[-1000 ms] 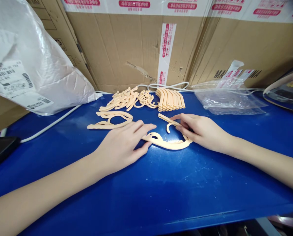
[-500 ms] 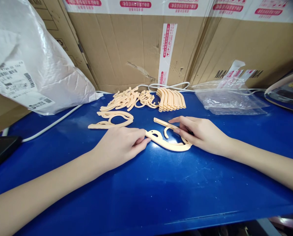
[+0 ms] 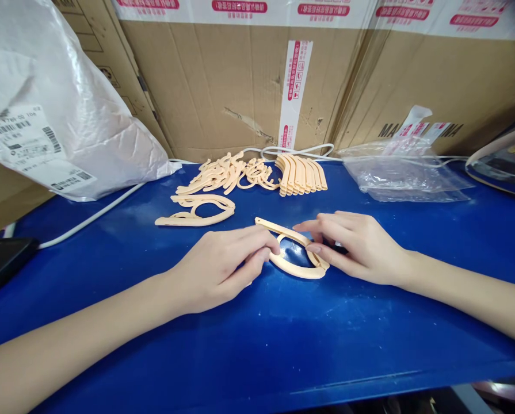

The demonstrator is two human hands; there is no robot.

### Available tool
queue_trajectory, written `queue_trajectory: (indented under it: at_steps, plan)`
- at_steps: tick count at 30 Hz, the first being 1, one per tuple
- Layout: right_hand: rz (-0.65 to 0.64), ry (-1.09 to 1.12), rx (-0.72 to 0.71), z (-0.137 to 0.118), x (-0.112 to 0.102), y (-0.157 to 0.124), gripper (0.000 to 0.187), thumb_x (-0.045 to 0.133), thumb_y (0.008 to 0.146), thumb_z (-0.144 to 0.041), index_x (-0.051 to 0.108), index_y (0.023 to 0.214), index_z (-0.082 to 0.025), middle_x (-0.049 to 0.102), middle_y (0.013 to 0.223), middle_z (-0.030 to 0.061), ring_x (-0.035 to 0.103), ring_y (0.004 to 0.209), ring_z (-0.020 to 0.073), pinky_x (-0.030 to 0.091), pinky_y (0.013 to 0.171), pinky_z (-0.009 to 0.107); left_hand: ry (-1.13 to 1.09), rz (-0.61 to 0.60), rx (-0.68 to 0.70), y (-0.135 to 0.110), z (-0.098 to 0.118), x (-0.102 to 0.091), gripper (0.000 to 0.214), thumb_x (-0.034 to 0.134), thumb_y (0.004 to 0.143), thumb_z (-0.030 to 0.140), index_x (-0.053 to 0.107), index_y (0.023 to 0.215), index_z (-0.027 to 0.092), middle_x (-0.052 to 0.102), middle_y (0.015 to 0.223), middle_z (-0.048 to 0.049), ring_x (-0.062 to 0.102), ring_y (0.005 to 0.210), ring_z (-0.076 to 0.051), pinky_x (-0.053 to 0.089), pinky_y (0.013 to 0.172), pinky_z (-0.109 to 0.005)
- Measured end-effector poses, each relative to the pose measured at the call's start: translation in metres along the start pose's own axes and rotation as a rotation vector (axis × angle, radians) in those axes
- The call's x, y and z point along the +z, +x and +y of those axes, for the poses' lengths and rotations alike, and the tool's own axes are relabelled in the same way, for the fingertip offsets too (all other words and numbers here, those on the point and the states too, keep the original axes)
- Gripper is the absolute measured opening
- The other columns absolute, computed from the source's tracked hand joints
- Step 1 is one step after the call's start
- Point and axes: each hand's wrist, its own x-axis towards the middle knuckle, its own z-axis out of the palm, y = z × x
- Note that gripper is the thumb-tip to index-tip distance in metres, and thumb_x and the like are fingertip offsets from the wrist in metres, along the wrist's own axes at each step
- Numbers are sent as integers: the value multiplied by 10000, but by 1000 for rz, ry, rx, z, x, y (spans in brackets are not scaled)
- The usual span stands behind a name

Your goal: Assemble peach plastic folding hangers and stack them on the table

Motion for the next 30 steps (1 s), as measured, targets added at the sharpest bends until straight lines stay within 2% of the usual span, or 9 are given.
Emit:
queue_trajectory:
  at_steps: [4,7,10,13,15,19,23,26,30]
  plan:
    - [28,-187,-213,-20,-2,-4,217,479,944,-218,642,1071,-151,691,841,61,578,693,181,416,608,325,158,125,36,0,-6,0,275,335,944,112,586,1038,169,638,1021,-45,554,941,-178,428,844,-325]
    - [-68,-111,-340,-37,0,-6,303,467,966,-282,614,1203,-163,700,1124,55,623,962,196,461,752,328,147,117,-11,2,-9,1,361,327,912,66,581,1142,181,631,1145,-40,541,1061,-186,420,931,-343]
    - [-202,-43,-347,-47,2,-4,475,411,988,-420,501,1370,-152,479,1464,62,469,1297,225,421,970,346,104,108,-74,5,-10,2,400,326,879,42,604,1131,180,654,1093,-27,563,1018,-179,438,915,-335]
    - [-299,46,-305,-50,4,0,619,352,983,-521,402,1446,-114,284,1567,90,312,1417,239,294,1120,381,110,115,-97,8,-10,4,401,318,860,35,625,1080,168,656,1052,-33,571,983,-185,447,894,-346]
    - [-323,85,-290,-50,5,2,666,337,977,-549,363,1466,-98,244,1579,108,265,1438,247,230,1157,396,119,128,-101,10,-10,7,393,319,853,31,627,1056,166,640,1048,-36,569,981,-183,448,886,-344]
    - [-295,91,-303,-51,7,4,632,357,978,-533,422,1426,-91,402,1512,108,360,1378,251,239,1147,400,133,130,-115,11,-12,10,387,342,844,29,616,1074,177,604,1057,-29,565,966,-170,446,852,-328]
    - [-137,53,-322,-51,11,1,502,451,969,-457,560,1288,-86,649,1201,86,552,1123,215,370,1026,343,163,96,-94,11,-12,9,371,376,834,36,599,1100,167,590,1093,-36,562,975,-182,442,856,-340]
    - [-36,1,-344,-48,10,0,339,505,964,-353,640,1161,-112,690,944,42,598,945,185,431,902,306,192,75,-81,9,-12,7,350,393,840,53,592,1108,161,580,1108,-50,560,988,-197,447,859,-355]
    - [2,-57,-352,-44,4,0,220,527,958,-313,684,957,-159,687,858,17,609,878,166,439,856,294,241,16,-30,7,-13,6,374,402,852,51,581,1155,178,577,1094,-56,543,970,-212,446,849,-377]
